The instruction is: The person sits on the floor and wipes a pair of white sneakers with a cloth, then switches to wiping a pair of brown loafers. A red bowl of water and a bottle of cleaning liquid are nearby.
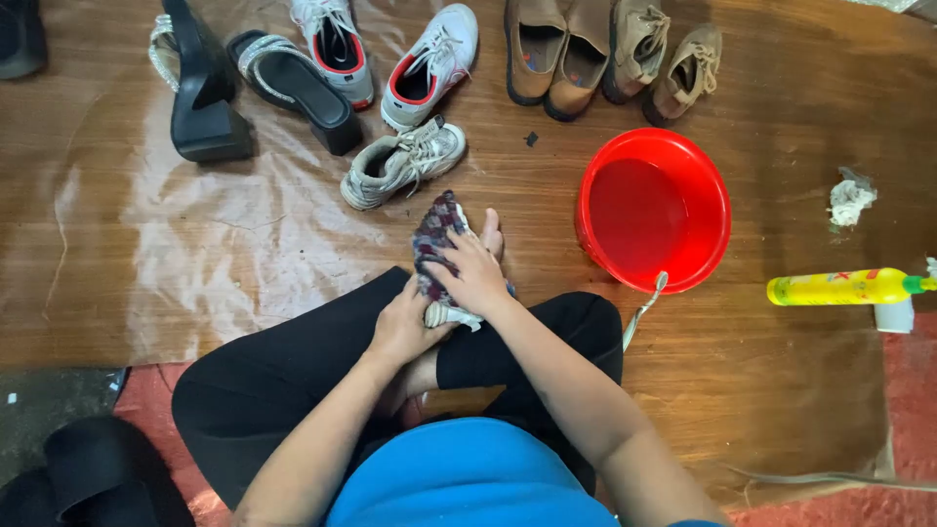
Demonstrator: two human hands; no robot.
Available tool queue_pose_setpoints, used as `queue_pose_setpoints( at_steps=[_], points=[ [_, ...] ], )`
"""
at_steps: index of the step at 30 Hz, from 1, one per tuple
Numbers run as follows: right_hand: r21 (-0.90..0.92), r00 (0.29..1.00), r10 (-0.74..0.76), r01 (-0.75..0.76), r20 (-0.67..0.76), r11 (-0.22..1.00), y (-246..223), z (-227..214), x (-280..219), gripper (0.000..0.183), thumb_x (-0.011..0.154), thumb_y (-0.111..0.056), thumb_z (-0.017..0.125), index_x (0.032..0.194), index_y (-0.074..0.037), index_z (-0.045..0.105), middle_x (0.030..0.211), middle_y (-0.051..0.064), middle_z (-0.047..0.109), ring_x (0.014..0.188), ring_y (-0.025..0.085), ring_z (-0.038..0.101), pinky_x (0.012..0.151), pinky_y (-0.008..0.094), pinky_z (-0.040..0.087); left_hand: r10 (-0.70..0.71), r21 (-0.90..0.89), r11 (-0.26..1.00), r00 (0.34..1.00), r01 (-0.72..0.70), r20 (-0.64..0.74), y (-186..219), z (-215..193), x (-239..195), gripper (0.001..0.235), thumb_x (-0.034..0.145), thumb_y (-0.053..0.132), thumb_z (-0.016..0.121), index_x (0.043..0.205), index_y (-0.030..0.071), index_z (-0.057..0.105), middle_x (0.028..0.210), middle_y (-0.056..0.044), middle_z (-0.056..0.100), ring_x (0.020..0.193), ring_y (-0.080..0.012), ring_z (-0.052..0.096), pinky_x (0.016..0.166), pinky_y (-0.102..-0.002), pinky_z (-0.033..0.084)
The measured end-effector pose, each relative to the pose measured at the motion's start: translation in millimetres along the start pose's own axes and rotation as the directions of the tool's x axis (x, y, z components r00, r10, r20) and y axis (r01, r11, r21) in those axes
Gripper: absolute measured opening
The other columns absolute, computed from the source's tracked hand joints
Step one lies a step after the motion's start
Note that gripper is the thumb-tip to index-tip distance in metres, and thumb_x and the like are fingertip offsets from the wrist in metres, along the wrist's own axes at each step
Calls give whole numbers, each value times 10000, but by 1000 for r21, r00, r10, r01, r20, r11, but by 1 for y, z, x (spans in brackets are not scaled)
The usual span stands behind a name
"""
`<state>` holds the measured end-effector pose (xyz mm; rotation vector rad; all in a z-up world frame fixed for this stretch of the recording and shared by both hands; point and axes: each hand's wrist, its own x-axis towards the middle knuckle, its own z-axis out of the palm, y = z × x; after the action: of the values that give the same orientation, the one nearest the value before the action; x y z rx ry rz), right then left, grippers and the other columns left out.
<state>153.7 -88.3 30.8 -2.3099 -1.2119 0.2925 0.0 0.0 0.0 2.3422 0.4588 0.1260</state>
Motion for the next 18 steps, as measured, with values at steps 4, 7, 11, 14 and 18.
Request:
queue_pose_setpoints(
  at_steps=[4,7,11,14,18],
  points=[
    [-31,955,-187,185,-228,982,19,8,-34,272,969,-304,684,980,-42,754,1194,192,735,1121,357,695,1021,444,526,-20,-111,994,1000,18,-16,16,-16,2,720,741,366,840,1368,126,580,1609,-145,376,1144,-449,651,997,-516,554],
    [-49,962,-148,140,-231,989,-2,-3,-62,217,933,-242,692,977,-34,733,1173,177,736,1153,346,680,1027,428,527,-122,-235,961,987,144,106,9,-18,4,835,708,365,857,1441,205,490,1666,-69,296,1309,-459,536,1107,-530,481],
    [-59,983,-112,105,-142,993,-11,3,-81,255,921,-249,680,955,3,701,1275,245,676,1263,421,597,1054,538,478,-127,-284,944,979,169,162,-7,-8,7,988,696,449,844,1546,272,373,1672,-91,291,1381,-457,465,1159,-551,422],
    [-95,995,-73,66,-70,993,-6,11,-77,369,1009,-364,594,995,-5,678,1424,247,578,1340,467,505,1062,659,384,-122,-279,946,978,166,166,-12,-4,10,955,723,449,825,1549,266,382,1655,-94,344,1354,-438,504,1143,-536,434],
    [-73,991,100,-93,92,993,6,17,-38,419,1074,-372,469,1090,-2,665,1560,206,476,1451,463,383,1131,742,244,-195,-210,947,956,241,218,1,-17,14,1047,657,448,869,1560,268,370,1644,-75,373,1355,-405,523,1142,-513,440]
  ],
)
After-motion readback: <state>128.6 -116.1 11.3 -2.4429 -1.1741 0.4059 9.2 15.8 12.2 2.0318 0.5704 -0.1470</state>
